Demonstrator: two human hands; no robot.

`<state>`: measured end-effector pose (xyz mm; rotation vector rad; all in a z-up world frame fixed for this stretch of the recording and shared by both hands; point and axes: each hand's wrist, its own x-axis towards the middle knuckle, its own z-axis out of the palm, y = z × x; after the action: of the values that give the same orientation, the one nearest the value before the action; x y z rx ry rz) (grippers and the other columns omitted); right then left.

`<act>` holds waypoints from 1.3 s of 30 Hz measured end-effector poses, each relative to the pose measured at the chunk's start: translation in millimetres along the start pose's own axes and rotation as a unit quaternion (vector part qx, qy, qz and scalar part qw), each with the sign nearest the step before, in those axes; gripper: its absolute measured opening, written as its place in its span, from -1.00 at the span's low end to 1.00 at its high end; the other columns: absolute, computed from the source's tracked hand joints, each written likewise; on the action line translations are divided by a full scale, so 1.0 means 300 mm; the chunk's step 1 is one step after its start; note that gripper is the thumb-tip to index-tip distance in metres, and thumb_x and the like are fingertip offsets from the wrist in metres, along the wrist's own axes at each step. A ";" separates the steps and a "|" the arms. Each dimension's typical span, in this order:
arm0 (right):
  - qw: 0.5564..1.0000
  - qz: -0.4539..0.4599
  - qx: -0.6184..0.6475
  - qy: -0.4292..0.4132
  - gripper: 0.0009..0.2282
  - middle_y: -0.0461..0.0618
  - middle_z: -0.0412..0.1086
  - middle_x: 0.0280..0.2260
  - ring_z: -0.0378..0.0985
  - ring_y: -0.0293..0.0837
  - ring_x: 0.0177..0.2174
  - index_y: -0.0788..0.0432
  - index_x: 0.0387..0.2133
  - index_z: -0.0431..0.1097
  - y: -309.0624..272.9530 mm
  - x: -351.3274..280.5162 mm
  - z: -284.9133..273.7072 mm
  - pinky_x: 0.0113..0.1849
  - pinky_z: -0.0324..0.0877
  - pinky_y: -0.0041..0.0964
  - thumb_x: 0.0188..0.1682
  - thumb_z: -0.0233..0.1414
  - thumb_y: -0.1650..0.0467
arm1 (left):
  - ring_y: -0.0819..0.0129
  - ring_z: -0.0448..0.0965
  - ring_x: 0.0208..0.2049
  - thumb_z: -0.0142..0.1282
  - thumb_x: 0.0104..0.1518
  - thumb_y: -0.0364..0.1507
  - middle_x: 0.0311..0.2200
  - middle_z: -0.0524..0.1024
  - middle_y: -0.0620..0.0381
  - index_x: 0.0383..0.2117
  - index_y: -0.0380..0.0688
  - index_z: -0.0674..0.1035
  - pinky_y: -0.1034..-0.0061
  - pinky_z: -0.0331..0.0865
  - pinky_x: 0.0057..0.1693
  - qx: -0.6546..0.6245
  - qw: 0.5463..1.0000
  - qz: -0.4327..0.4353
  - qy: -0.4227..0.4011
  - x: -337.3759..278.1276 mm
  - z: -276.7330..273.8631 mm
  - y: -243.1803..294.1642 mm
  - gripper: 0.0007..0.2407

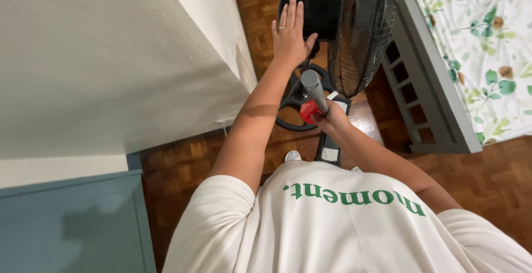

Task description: The recorder uses a spray bottle and a flat mop to clean a wooden parquet floor in a bedroom.

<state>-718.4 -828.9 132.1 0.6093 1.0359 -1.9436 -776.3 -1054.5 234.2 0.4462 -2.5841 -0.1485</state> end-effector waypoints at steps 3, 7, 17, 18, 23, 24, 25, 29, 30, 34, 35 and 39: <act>0.999 -0.018 -0.007 -0.026 -0.82 0.12 0.45 -0.30 0.43 -0.14 -0.39 0.36 -0.20 0.41 -0.019 -0.052 0.018 -0.35 0.39 -0.35 0.05 -0.09 0.47 | 0.15 0.27 0.32 0.39 0.05 -0.05 0.47 -0.14 0.05 0.43 -0.15 0.04 0.14 0.19 0.32 0.009 1.000 0.021 0.019 0.012 -0.029 -0.014 -0.09; 1.000 -0.019 -0.013 -0.018 -0.80 0.16 0.45 -0.30 0.42 -0.13 -0.39 0.34 -0.20 0.42 -0.035 -0.065 0.024 -0.37 0.35 -0.34 0.02 -0.09 0.46 | 0.14 0.30 0.12 0.42 -0.05 -0.01 0.45 -0.07 0.09 0.42 -0.14 0.04 0.22 0.24 0.19 0.026 1.000 0.017 0.005 0.029 -0.041 -0.025 -0.03; 0.994 0.028 -0.006 0.102 -0.73 0.05 0.18 -0.33 0.47 0.15 -0.33 0.31 -0.25 0.20 -0.116 -0.188 0.058 -0.19 0.55 0.11 -0.11 0.12 0.42 | -0.36 -0.03 0.37 0.31 0.09 -0.28 0.44 -0.21 -0.25 0.45 -0.13 0.02 -0.27 0.02 0.32 -0.223 0.968 -0.071 0.092 -0.253 -0.082 0.104 -0.17; 0.994 0.031 -0.014 0.104 -0.72 0.05 0.18 -0.33 0.48 0.16 -0.32 0.31 -0.27 0.19 -0.106 -0.168 0.013 -0.17 0.55 0.14 -0.12 0.14 0.43 | -0.47 -0.02 0.33 0.29 0.07 -0.28 0.43 -0.20 -0.31 0.44 -0.19 0.04 -0.35 0.01 0.28 -0.253 0.956 -0.115 0.098 -0.327 -0.064 0.129 -0.18; 0.989 0.102 -0.092 0.064 -0.72 0.06 0.19 -0.37 0.47 0.07 -0.39 0.31 -0.28 0.20 -0.148 -0.228 -0.045 -0.29 0.57 -0.02 -0.14 0.10 0.38 | -0.44 0.27 0.19 0.32 -0.13 -0.27 0.29 0.08 -0.40 0.34 -0.28 0.17 -0.25 0.26 0.16 -0.222 0.954 -0.200 -0.037 -0.647 0.129 0.217 -0.17; 0.983 0.122 -0.126 0.060 -0.72 0.05 0.20 -0.38 0.47 0.02 -0.41 0.32 -0.27 0.21 -0.156 -0.246 -0.058 -0.31 0.57 -0.04 -0.15 0.08 0.38 | -0.39 0.30 0.18 0.31 -0.18 -0.27 0.31 0.09 -0.32 0.36 -0.18 0.16 -0.27 0.33 0.11 -0.208 0.944 -0.233 -0.111 -0.705 0.189 0.233 -0.14; 0.982 0.122 -0.130 0.056 -0.72 0.05 0.20 -0.38 0.47 0.02 -0.41 0.32 -0.27 0.21 -0.152 -0.219 -0.103 -0.31 0.57 -0.04 -0.15 0.08 0.38 | -0.39 0.30 0.18 0.31 -0.18 -0.27 0.31 0.09 -0.32 0.36 -0.18 0.16 -0.27 0.33 0.11 -0.206 0.944 -0.236 -0.106 -0.741 0.192 0.262 -0.14; 0.967 0.172 -0.185 0.025 -0.66 0.10 0.27 -0.38 0.55 0.19 -0.37 0.30 -0.26 0.26 -0.173 -0.140 -0.272 -0.30 0.57 0.08 -0.16 0.16 0.31 | -0.22 0.27 0.27 0.21 -0.03 -0.20 0.32 0.11 -0.14 0.32 -0.03 0.25 -0.02 0.28 0.27 -0.282 0.887 -0.289 -0.224 -0.849 0.236 0.391 -0.30; 0.965 0.178 -0.189 0.022 -0.66 0.10 0.30 -0.40 0.56 0.21 -0.38 0.29 -0.27 0.29 -0.183 -0.126 -0.312 -0.30 0.58 0.10 -0.19 0.18 0.30 | -0.20 0.31 0.26 0.19 0.02 -0.11 0.30 0.15 -0.12 0.29 -0.01 0.30 -0.01 0.25 0.30 -0.309 0.866 -0.313 -0.238 -0.869 0.255 0.423 -0.34; 0.968 0.164 -0.188 -0.003 -0.63 0.01 0.37 -0.40 0.56 0.09 -0.41 0.13 -0.26 0.42 -0.262 -0.113 -0.466 -0.40 0.60 0.10 -0.21 0.32 0.20 | -0.09 0.55 0.01 0.21 -0.07 -0.30 -0.04 0.46 -0.15 -0.01 -0.21 0.58 0.22 0.44 0.13 -0.331 0.891 -0.268 -0.155 -0.931 0.346 0.565 -0.56; 0.962 0.181 -0.206 0.010 -0.61 0.07 0.33 -0.42 0.51 0.08 -0.44 0.20 -0.30 0.34 -0.311 -0.138 -0.483 -0.44 0.55 -0.01 -0.19 0.30 0.21 | 0.00 0.59 -0.19 0.24 -0.09 -0.30 -0.27 0.50 -0.08 -0.24 -0.16 0.62 0.31 0.45 -0.06 -0.376 0.880 -0.241 -0.159 -0.914 0.311 0.621 -0.69; 0.969 0.188 -0.156 0.029 -0.61 0.02 0.30 -0.42 0.46 -0.05 -0.43 0.21 -0.35 0.24 -0.463 -0.172 -0.645 -0.43 0.55 -0.16 -0.12 0.29 0.23 | 0.13 0.64 -0.42 0.33 -0.13 -0.25 -0.49 0.58 0.03 -0.40 -0.02 0.67 0.38 0.46 -0.32 -0.438 0.859 -0.192 -0.182 -0.881 0.314 0.765 -0.78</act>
<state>-801.4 -599.8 125.0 0.6348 1.1405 -1.4067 -673.2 -746.9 72.6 0.5945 -2.3788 -1.5977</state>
